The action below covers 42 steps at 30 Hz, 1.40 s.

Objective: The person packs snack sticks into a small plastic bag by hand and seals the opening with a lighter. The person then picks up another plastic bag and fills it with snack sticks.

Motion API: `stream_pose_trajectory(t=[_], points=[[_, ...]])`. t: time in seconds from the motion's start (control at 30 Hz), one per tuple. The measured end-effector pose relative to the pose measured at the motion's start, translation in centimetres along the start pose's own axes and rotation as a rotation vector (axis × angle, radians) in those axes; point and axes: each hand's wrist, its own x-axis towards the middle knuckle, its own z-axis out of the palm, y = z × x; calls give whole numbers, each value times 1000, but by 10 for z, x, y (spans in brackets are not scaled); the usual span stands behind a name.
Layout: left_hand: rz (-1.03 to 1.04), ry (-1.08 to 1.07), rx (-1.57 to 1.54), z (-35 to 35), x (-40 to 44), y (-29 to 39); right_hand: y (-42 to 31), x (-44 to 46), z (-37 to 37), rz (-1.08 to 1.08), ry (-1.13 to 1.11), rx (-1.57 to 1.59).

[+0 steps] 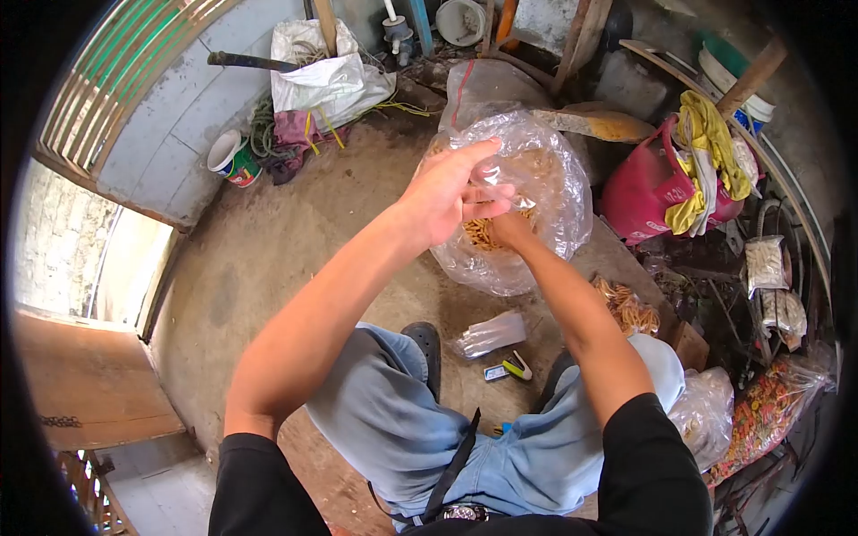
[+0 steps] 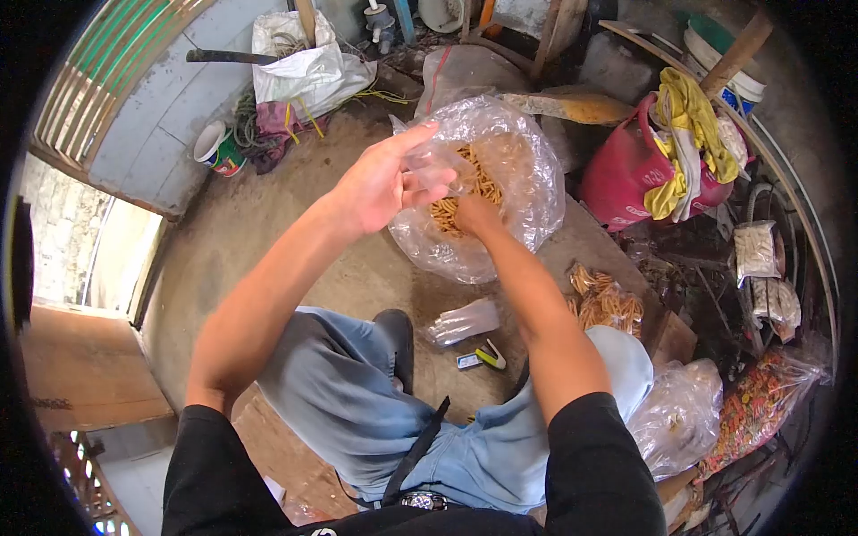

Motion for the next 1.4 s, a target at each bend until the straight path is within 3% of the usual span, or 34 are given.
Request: stream_pose_trajectory(t=[0.2,1.0,1.17,1.3,1.33,1.4], points=[[-3,-10,-42,2,15,0,-8,31,19,43,197,161],[8,80,-129,14,22,6,29,82,76,86,188,159],[27,99,-121,13,15,7,51,104,94,35,122,111],[46,75,-107,10,10,8,58,95,79,-153,198,296],[45,80,-106,9,11,8,50,80,57,-32,-40,231],[44,85,-106,9,9,8,41,64,30,89,-277,163]])
